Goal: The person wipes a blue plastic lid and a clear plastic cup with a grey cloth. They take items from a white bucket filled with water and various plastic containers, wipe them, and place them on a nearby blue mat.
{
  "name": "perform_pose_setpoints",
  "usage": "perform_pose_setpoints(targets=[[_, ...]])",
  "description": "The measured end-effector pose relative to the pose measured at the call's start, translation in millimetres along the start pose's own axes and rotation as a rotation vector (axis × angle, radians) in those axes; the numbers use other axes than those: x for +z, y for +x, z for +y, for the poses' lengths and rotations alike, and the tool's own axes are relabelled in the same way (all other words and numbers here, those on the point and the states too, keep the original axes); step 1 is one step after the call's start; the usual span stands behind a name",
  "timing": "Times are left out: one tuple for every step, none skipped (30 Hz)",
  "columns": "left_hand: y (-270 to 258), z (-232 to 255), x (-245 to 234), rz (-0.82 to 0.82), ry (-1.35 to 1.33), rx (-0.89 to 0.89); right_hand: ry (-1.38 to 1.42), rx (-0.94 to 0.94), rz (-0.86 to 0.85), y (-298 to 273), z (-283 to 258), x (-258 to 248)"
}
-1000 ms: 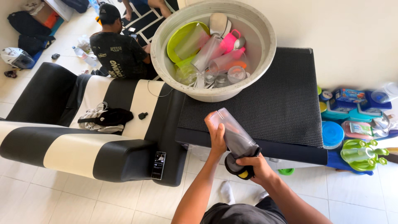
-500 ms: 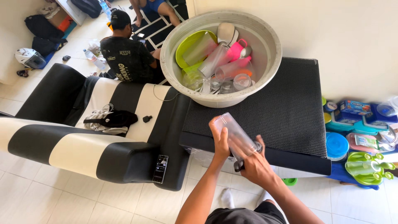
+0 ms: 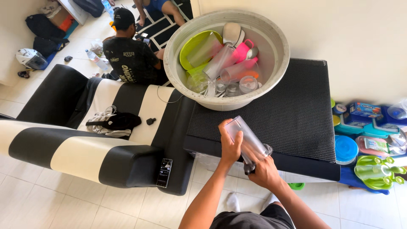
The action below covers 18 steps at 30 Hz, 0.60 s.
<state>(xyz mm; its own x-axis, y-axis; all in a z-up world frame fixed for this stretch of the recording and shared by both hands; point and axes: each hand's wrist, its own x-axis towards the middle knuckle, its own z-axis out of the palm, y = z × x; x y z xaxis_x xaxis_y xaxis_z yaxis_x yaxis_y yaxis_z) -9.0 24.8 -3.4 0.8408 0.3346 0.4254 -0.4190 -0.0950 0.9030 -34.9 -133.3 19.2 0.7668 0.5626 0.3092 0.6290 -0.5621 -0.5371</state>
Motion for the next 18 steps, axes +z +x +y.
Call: perform_pose_setpoints(targets=[[0.3, 0.0, 0.4, 0.005, 0.012, 0.007, 0.009, -0.025, 0.035, -0.3, -0.7, 0.3], [0.1, 0.0, 0.9, 0.009, 0.024, 0.014, 0.018, -0.048, 0.069, -1.0, -1.8, 0.4], [-0.2, 0.2, 0.9, 0.001, 0.008, -0.003, 0.017, -0.049, 0.078, -1.5, -2.9, 0.6], [0.1, 0.2, 0.7, -0.005, -0.009, -0.017, 0.014, -0.052, 0.086, -1.4, -3.3, 0.5], [0.2, 0.4, 0.6, -0.011, -0.025, -0.032, 0.012, -0.056, 0.094, -1.6, -3.3, 0.4], [1.3, 0.6, 0.7, -0.011, -0.023, -0.03, 0.013, -0.045, 0.096, -0.6, -2.9, 0.6], [1.5, 1.0, 0.7, -0.01, -0.021, -0.027, 0.015, -0.035, 0.097, -0.3, -3.2, 1.8], [1.0, 1.4, 0.5, -0.011, -0.018, -0.027, 0.017, -0.022, 0.098, -1.1, -3.8, 3.1], [1.3, 1.4, 0.4, -0.014, -0.031, -0.027, -0.001, -0.009, 0.101, -1.3, -4.0, 4.1], [1.4, 1.3, 0.4, -0.017, -0.044, -0.029, -0.018, 0.005, 0.103, -1.6, -4.7, 5.1], [2.0, 0.8, 0.6, -0.021, -0.056, -0.03, -0.036, 0.019, 0.105, -1.1, -5.3, 5.5], [1.4, 0.6, 0.8, -0.018, -0.05, -0.019, -0.03, -0.007, 0.119, -1.8, -5.8, 4.4], [2.0, -0.1, 1.0, -0.014, -0.043, -0.009, -0.024, -0.032, 0.133, -1.8, -5.4, 2.3], [2.1, -1.0, 0.3, -0.009, -0.035, 0.004, -0.016, -0.061, 0.147, -1.2, -5.5, 1.4], [-0.9, -0.6, -0.1, -0.009, -0.042, -0.008, 0.004, -0.069, 0.135, -3.1, -6.7, 0.1], [0.1, -0.5, 0.2, -0.007, -0.049, -0.01, 0.022, -0.087, 0.127, -1.4, -5.9, -2.8], [0.5, 0.1, 0.7, -0.004, -0.056, -0.011, 0.04, -0.104, 0.12, 0.1, -5.6, -5.7], [1.4, 0.4, 1.0, -0.001, -0.052, -0.008, 0.058, -0.116, 0.113, 1.3, -5.9, -7.9]])
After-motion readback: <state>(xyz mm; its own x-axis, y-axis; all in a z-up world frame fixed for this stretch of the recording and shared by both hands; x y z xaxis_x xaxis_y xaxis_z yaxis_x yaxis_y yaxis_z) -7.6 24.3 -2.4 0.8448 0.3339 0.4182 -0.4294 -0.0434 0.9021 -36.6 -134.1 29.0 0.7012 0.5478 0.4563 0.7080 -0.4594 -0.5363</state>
